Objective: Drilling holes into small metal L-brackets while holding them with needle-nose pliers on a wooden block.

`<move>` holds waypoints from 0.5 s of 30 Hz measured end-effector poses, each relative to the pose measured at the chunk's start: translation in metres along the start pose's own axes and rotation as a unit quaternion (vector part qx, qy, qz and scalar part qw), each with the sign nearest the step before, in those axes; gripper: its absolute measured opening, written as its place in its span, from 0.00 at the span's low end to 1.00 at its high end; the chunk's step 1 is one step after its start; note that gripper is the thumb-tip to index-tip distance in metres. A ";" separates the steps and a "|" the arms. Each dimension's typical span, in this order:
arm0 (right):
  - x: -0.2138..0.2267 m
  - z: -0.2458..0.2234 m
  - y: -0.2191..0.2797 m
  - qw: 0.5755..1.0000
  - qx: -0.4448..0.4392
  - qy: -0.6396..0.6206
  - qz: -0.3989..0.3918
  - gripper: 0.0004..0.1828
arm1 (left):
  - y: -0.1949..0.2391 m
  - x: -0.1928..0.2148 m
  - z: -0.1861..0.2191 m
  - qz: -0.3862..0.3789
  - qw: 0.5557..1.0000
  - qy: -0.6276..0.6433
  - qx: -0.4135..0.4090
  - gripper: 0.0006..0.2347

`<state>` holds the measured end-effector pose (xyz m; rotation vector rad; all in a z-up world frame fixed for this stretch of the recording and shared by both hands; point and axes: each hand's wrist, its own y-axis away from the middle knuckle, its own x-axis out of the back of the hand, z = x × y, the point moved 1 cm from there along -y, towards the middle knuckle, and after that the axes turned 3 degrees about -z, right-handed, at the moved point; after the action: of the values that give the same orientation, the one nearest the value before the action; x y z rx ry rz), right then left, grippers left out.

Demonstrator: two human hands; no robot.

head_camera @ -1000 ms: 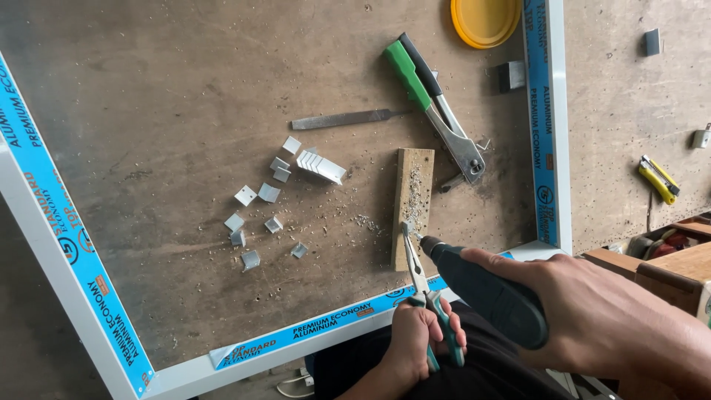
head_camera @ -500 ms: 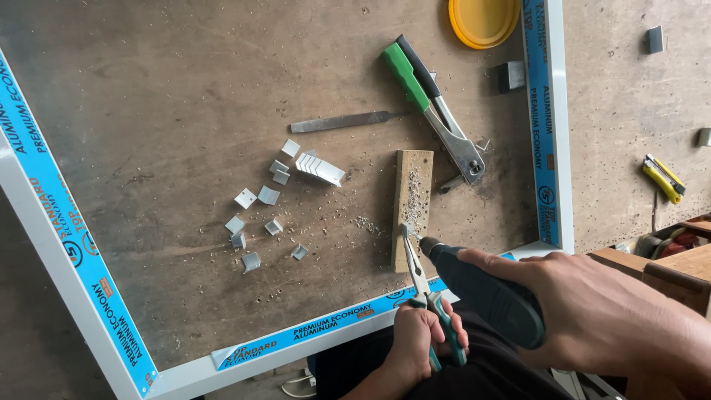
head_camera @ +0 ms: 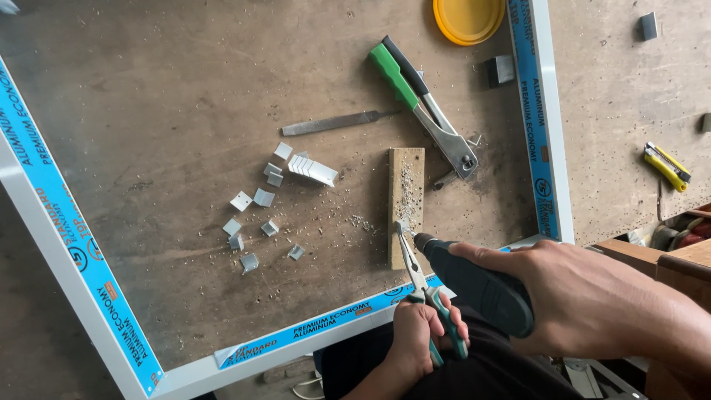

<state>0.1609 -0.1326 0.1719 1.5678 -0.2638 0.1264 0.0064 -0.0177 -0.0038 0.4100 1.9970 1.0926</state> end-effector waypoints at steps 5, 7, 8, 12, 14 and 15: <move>-0.009 0.003 -0.002 1.000 0.002 0.026 0.004 0.54 | -0.006 0.001 -0.003 -0.012 1.000 0.011 -0.005 0.16; -0.010 0.006 -0.003 1.000 0.010 0.026 0.010 0.54 | -0.005 0.000 -0.003 -0.008 1.000 0.011 -0.009 0.16; -0.011 0.007 -0.003 0.999 0.017 0.024 0.017 0.55 | -0.005 -0.001 -0.003 -0.003 1.000 0.009 -0.011 0.15; -0.013 0.011 -0.003 0.998 0.024 0.052 0.025 0.54 | -0.007 -0.002 -0.005 0.003 1.000 0.022 -0.009 0.15; -0.011 0.011 -0.001 0.999 0.007 0.045 0.011 0.55 | -0.006 -0.002 -0.006 0.002 1.000 0.019 -0.013 0.15; -0.010 0.012 0.000 0.999 0.007 0.045 0.015 0.55 | -0.007 -0.001 -0.006 0.000 1.000 0.016 -0.015 0.15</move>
<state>0.1504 -0.1438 0.1692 1.5690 -0.2161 0.2208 0.0031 -0.0261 -0.0072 0.3785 2.0060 1.1357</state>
